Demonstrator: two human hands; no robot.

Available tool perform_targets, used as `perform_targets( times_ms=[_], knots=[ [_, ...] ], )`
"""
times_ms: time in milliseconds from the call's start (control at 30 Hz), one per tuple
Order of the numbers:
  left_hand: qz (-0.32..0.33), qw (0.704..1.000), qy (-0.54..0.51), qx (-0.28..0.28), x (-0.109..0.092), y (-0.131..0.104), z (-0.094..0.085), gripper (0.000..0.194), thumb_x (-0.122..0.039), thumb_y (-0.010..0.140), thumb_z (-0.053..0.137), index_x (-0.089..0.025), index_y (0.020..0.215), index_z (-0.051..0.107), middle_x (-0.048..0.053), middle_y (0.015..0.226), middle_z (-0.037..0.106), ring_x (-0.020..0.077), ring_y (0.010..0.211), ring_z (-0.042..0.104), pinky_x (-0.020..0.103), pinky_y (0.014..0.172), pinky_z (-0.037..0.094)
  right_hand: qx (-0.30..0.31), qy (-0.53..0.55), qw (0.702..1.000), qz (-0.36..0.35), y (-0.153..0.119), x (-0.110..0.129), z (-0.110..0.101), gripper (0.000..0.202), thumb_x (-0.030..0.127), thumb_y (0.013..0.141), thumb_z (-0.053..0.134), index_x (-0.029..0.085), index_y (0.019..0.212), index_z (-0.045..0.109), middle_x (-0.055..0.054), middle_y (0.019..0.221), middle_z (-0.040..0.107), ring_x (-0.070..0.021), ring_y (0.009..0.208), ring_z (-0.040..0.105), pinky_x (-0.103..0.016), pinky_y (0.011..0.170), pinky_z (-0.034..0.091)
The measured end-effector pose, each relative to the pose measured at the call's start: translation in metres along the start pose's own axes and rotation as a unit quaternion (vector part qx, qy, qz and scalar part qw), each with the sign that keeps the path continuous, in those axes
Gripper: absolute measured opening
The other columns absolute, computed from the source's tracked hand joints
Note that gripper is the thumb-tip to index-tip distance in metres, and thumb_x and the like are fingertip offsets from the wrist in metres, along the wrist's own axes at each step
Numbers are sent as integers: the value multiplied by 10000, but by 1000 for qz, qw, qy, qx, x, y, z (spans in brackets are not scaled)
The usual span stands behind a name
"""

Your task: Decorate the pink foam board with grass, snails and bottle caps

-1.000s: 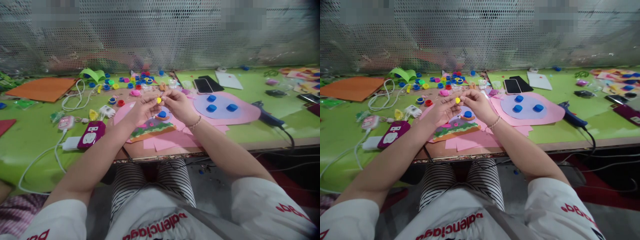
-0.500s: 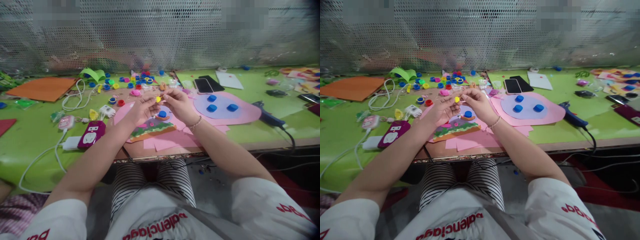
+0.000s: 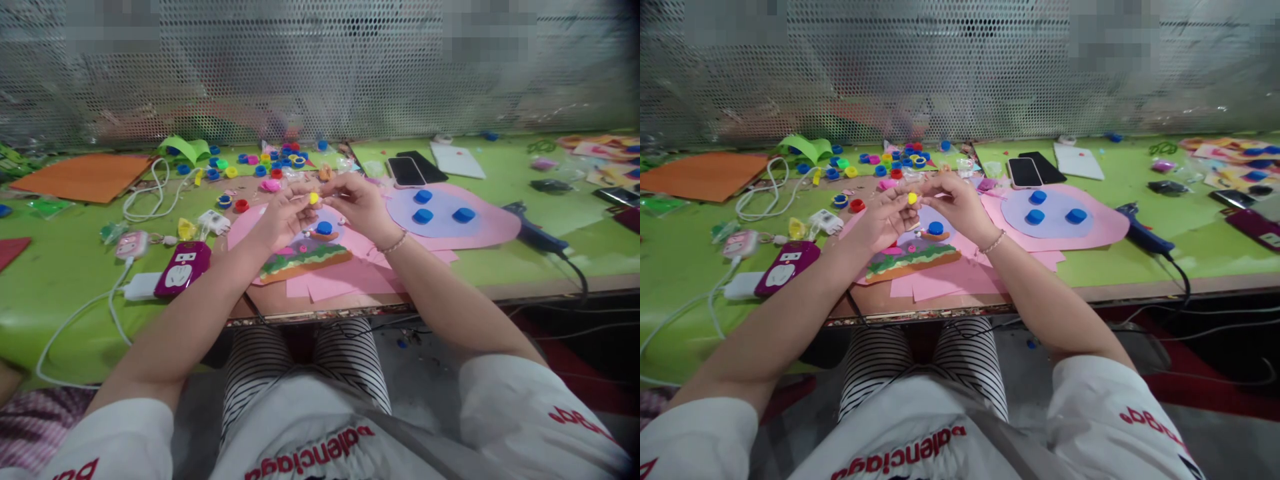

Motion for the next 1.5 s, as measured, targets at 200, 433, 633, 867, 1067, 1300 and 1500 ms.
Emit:
perform_targets(
  times_ms=[200, 433, 633, 867, 1067, 1300, 1500],
  knots=[
    [0, 999, 35, 2, 1, 1, 0, 167, -177, 730, 690, -170, 823, 551, -23, 656, 632, 76, 590, 603, 214, 637, 487, 22, -142, 987, -73, -1, 12, -1, 84, 287, 841, 607, 217, 856, 651, -38, 832, 631, -164, 816, 571, -309, 729, 500],
    [3, 999, 52, 10, 4, 3, -2, 200, -193, 707, 709, -171, 828, 551, -16, 646, 647, 83, 570, 603, 222, 628, 487, 51, -237, 956, -162, -6, 26, 2, 118, 225, 889, 515, 207, 923, 627, -68, 881, 605, -192, 877, 581, -362, 796, 500],
    [3, 999, 51, 19, 5, 1, 2, 195, -205, 703, 712, -171, 816, 557, -14, 650, 660, 85, 573, 616, 225, 636, 498, 50, -273, 945, -171, -8, 31, 5, 153, 196, 901, 461, 226, 936, 607, -56, 879, 593, -191, 880, 581, -359, 784, 506],
    [7, 998, 53, 14, 5, -2, 6, 166, -192, 712, 705, -175, 808, 570, -23, 637, 649, 87, 588, 624, 229, 656, 499, 56, -266, 948, -165, -8, 35, 5, 188, 206, 920, 423, 221, 939, 609, -64, 877, 578, -195, 884, 565, -371, 800, 491],
    [24, 998, 44, 31, 5, 0, 4, 181, -198, 700, 718, -176, 818, 582, -8, 675, 668, 95, 596, 630, 238, 647, 498, 54, -268, 948, -161, -8, 36, 3, 182, 226, 926, 428, 219, 904, 608, -60, 873, 584, -190, 871, 564, -369, 788, 493],
    [13, 999, 51, 5, 4, -1, 3, 186, -191, 689, 725, -171, 803, 579, -12, 660, 658, 101, 623, 632, 239, 651, 499, 51, -258, 955, -137, -6, 34, -1, 183, 285, 933, 441, 236, 879, 609, -65, 882, 607, -201, 889, 585, -388, 803, 506],
    [11, 999, 48, 5, 3, -1, 3, 160, -200, 718, 711, -169, 781, 567, -16, 657, 656, 85, 600, 624, 225, 642, 494, 54, -263, 953, -142, -4, 35, -2, 224, 314, 943, 427, 235, 855, 617, -64, 873, 623, -201, 878, 600, -390, 792, 520]
  ],
)
Point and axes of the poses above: each hand's wrist, its own y-axis towards the middle knuckle, its own z-axis out of the palm, x = y × z, the point moved 7 cm from there along y, towards the middle knuckle
